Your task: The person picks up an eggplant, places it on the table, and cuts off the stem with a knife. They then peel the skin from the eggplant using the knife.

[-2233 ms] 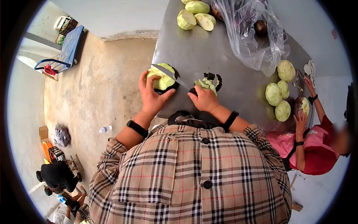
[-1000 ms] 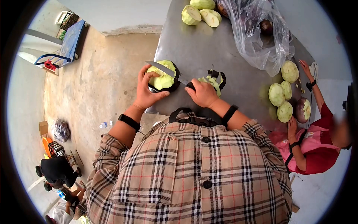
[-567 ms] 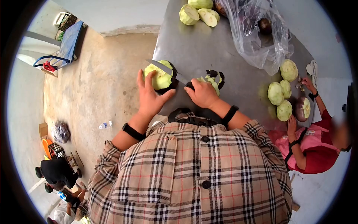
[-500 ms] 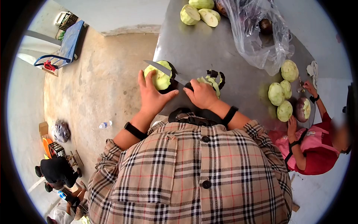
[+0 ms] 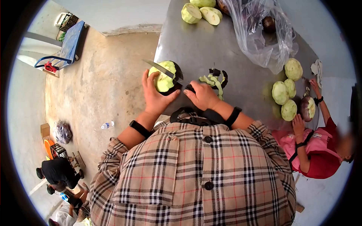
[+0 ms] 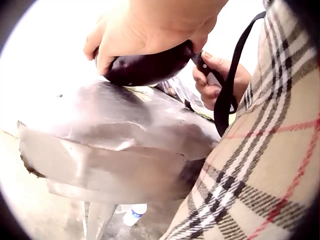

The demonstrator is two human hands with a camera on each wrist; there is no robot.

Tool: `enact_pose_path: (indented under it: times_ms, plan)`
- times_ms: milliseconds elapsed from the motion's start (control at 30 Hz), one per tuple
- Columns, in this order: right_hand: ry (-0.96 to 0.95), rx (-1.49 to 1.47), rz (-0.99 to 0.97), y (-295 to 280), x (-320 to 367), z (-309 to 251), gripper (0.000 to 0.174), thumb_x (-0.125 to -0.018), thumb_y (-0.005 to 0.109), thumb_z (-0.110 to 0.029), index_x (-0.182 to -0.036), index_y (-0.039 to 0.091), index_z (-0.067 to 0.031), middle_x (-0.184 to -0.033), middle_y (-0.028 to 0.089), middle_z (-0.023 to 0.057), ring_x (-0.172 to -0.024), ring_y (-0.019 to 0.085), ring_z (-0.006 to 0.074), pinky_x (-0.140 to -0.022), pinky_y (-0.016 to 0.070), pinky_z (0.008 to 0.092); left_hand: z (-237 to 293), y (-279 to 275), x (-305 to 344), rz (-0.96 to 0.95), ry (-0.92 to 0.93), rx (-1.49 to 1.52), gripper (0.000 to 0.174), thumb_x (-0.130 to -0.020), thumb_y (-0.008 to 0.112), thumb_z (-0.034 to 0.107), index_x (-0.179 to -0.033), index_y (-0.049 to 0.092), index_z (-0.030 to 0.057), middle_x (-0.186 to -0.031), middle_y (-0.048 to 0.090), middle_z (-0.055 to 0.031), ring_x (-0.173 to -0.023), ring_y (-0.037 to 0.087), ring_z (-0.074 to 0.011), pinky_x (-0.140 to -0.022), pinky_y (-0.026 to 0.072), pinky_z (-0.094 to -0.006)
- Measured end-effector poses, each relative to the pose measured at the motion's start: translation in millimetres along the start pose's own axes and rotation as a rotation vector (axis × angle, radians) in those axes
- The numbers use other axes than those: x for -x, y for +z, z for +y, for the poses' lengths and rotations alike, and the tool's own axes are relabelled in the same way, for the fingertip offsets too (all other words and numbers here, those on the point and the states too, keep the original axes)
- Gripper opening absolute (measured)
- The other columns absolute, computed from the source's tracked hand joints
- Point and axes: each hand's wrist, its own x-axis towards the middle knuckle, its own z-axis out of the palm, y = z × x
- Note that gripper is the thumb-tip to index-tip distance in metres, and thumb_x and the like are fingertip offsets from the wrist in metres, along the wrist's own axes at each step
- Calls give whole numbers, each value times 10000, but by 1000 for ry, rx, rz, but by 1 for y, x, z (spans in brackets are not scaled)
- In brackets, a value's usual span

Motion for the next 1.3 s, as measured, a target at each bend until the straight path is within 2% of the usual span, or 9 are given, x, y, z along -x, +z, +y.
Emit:
enact_pose_path:
  times_ms: [300,400,500,600,700,900,1100,1300]
  plan:
    - [-37,41,-18,-4,1,-4,354,-876,575,-360,-793,487,-27,-640,594,200,-615,583,419,-549,465,486,4,7,2,-46,89,5,877,-527,863,312,-1236,418,53,-1366,287,-249,-1241,371,-412,-976,408,-445]
    - [-39,70,-12,-3,2,-4,354,-871,581,-364,-794,488,-32,-636,592,194,-603,586,409,-540,466,478,4,5,1,-73,100,7,924,-542,876,340,-1256,390,12,-1364,316,-231,-1262,359,-373,-1019,359,-434]
    - [-5,92,3,0,2,-1,349,-867,586,-366,-796,489,-38,-634,592,185,-590,587,399,-534,467,474,-4,3,2,-82,90,40,928,-539,875,348,-1251,388,3,-1355,323,-234,-1258,363,-372,-1016,364,-429]
    - [-15,122,3,-1,2,0,345,-863,590,-366,-801,487,-43,-630,592,176,-582,586,393,-531,469,472,-4,2,0,-53,118,62,846,-520,867,292,-1209,445,41,-1363,293,-229,-1203,437,-367,-950,444,-416]
    - [-32,143,29,0,2,2,341,-861,593,-364,-806,485,-45,-625,591,170,-578,587,388,-527,471,470,-5,2,-1,-52,144,81,851,-518,870,294,-1209,444,37,-1364,293,-223,-1198,446,-358,-939,455,-404]
    - [-47,184,41,1,1,6,333,-857,599,-359,-815,488,-47,-627,590,165,-577,589,384,-525,476,462,-9,-1,-5,-90,141,65,860,-518,870,321,-1211,447,36,-1352,318,-221,-1209,431,-358,-962,427,-416]
    - [-14,208,79,-4,6,21,329,-856,603,-349,-827,503,-37,-645,598,176,-592,592,396,-535,476,472,-13,-5,-7,-117,56,136,819,-528,858,332,-1183,458,48,-1348,335,-228,-1244,389,-373,-994,383,-421]
    - [11,152,17,-6,8,24,327,-857,601,-341,-822,505,-31,-658,606,185,-606,597,406,-550,477,478,-22,-12,-14,-210,76,202,819,-530,845,319,-1195,446,58,-1359,321,-238,-1270,365,-372,-1015,359,-427]
